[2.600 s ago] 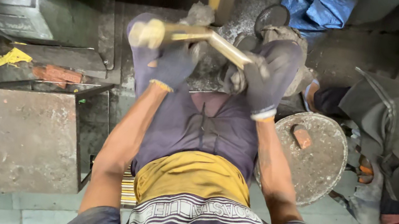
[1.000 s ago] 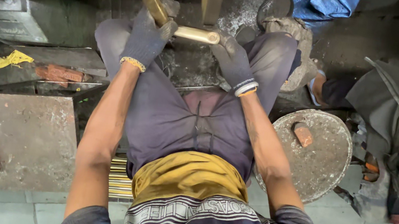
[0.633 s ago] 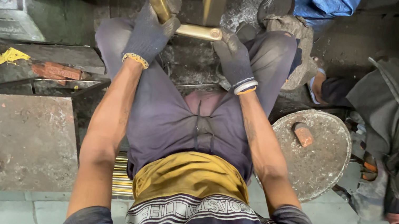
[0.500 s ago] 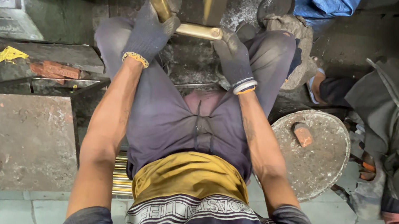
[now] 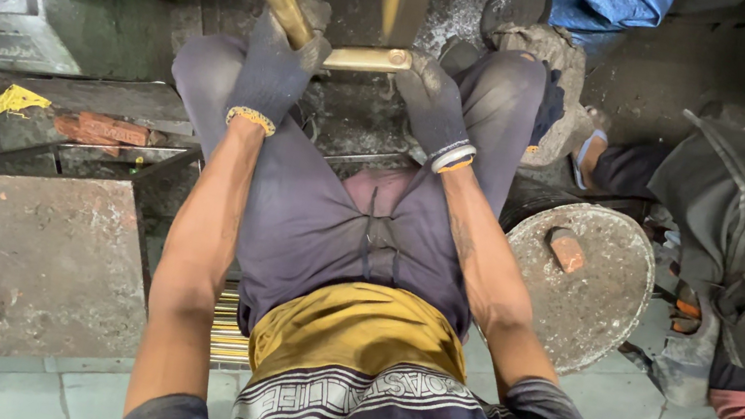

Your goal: The person sits on the floor and uses a bench grinder to smooth the edges of a brass L-shaped metal part. They repeatedly rotate the part to grind different sections and inspect it between passes.

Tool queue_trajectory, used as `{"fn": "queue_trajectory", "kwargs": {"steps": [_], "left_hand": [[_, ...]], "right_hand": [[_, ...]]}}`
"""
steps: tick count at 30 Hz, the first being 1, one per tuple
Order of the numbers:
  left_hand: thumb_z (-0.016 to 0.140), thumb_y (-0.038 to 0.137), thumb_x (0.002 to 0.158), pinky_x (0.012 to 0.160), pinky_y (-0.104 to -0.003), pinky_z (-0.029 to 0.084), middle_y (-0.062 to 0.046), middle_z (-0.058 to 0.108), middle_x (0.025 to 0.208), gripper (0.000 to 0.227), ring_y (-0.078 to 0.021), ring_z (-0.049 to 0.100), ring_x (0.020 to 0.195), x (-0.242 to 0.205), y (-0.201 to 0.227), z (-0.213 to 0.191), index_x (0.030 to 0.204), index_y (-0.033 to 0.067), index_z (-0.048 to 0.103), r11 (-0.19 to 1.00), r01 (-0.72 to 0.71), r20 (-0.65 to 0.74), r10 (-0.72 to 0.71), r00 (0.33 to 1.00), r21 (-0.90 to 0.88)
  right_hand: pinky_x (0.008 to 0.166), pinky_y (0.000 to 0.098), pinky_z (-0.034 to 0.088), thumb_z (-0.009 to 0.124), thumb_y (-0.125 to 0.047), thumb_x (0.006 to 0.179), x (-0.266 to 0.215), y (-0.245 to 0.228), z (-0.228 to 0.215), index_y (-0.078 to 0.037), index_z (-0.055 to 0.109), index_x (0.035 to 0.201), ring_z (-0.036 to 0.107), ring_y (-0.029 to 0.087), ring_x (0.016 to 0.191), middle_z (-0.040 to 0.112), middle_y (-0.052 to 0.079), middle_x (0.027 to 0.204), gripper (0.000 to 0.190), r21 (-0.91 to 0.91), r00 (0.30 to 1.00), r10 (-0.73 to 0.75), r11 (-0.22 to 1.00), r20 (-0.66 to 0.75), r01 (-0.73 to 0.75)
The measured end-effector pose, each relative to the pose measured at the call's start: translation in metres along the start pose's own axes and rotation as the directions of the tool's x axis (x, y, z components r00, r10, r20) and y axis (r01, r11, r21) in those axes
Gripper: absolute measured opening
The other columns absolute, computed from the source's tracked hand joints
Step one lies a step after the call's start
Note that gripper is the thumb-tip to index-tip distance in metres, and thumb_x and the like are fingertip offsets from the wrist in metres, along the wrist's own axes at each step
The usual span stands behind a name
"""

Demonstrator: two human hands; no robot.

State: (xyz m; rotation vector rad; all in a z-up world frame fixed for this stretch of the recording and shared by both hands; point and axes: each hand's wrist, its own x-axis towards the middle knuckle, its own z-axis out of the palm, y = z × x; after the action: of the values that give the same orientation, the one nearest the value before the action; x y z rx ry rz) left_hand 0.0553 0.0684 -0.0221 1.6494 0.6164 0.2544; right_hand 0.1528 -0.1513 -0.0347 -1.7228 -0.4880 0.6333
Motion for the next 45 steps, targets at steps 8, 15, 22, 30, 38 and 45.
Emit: {"fn": "queue_trajectory", "kwargs": {"steps": [8,15,22,30,38,45], "left_hand": [[0.072,0.004,0.088,0.073,-0.029,0.062,-0.008,0.066,0.102,0.031,-0.0142,0.068,0.087,-0.01,-0.004,0.003,0.115,-0.0019,0.06,0.994,0.024,-0.021,-0.026,0.999,-0.104],[0.071,0.005,0.089,0.065,-0.027,0.065,-0.011,0.066,0.1,0.034,-0.0153,0.07,0.08,-0.019,-0.003,0.002,0.119,-0.0032,0.059,0.984,0.091,0.003,-0.091,0.996,-0.155],[0.076,0.015,0.092,0.072,-0.03,0.061,-0.012,0.068,0.105,0.038,-0.0177,0.071,0.089,-0.032,-0.01,-0.001,0.122,-0.0027,0.061,0.997,0.004,-0.035,-0.002,0.999,0.072],[0.07,0.046,0.101,0.074,-0.04,0.055,-0.016,0.073,0.081,0.041,-0.025,0.069,0.071,-0.067,0.007,0.003,0.103,0.0051,0.076,0.783,0.214,-0.017,-0.252,0.968,0.585],[0.083,0.021,0.097,0.083,-0.035,0.058,-0.008,0.076,0.102,0.023,-0.0189,0.073,0.092,-0.121,0.05,0.003,0.111,0.0059,0.073,0.837,-0.441,-0.109,0.496,0.861,0.324],[0.083,0.015,0.096,0.083,-0.034,0.059,-0.01,0.075,0.103,0.024,-0.0205,0.073,0.092,-0.123,0.067,0.007,0.114,0.0043,0.07,0.875,-0.472,-0.088,0.482,0.872,0.112]], "right_hand": [[0.079,0.0237,0.051,0.056,-0.013,0.104,0.003,0.004,0.003,0.001,0.067,0.125,0.058,0.006,0.086,0.066,0.0,0.094,0.028,0.07,0.999,0.055,0.996,0.0,-0.054],[0.076,0.0243,0.054,0.054,-0.014,0.105,0.007,0.014,0.003,0.002,0.067,0.124,0.058,0.006,0.083,0.065,0.0,0.092,0.028,0.151,0.997,0.069,0.986,0.027,-0.072],[0.076,0.0242,0.054,0.054,-0.014,0.107,0.014,0.022,0.004,0.003,0.067,0.12,0.059,0.006,0.084,0.065,0.0,0.094,0.025,0.183,0.996,0.088,0.979,0.026,-0.091],[0.091,0.0267,0.053,0.059,-0.011,0.103,-0.051,-0.058,-0.018,-0.001,0.066,0.134,0.066,0.014,0.103,0.07,0.005,0.114,0.033,-0.219,0.985,-0.163,0.961,0.057,0.171],[0.116,0.0392,0.044,0.061,-0.001,0.097,-0.112,-0.091,-0.031,0.002,0.062,0.138,0.059,0.03,0.136,0.064,0.019,0.142,0.041,-0.244,0.959,-0.28,0.928,0.051,0.283],[0.096,0.0324,0.054,0.06,-0.006,0.101,-0.127,-0.091,-0.034,0.003,0.063,0.137,0.065,0.02,0.105,0.069,0.014,0.126,0.038,-0.072,0.993,-0.119,0.99,0.008,0.119]]}}
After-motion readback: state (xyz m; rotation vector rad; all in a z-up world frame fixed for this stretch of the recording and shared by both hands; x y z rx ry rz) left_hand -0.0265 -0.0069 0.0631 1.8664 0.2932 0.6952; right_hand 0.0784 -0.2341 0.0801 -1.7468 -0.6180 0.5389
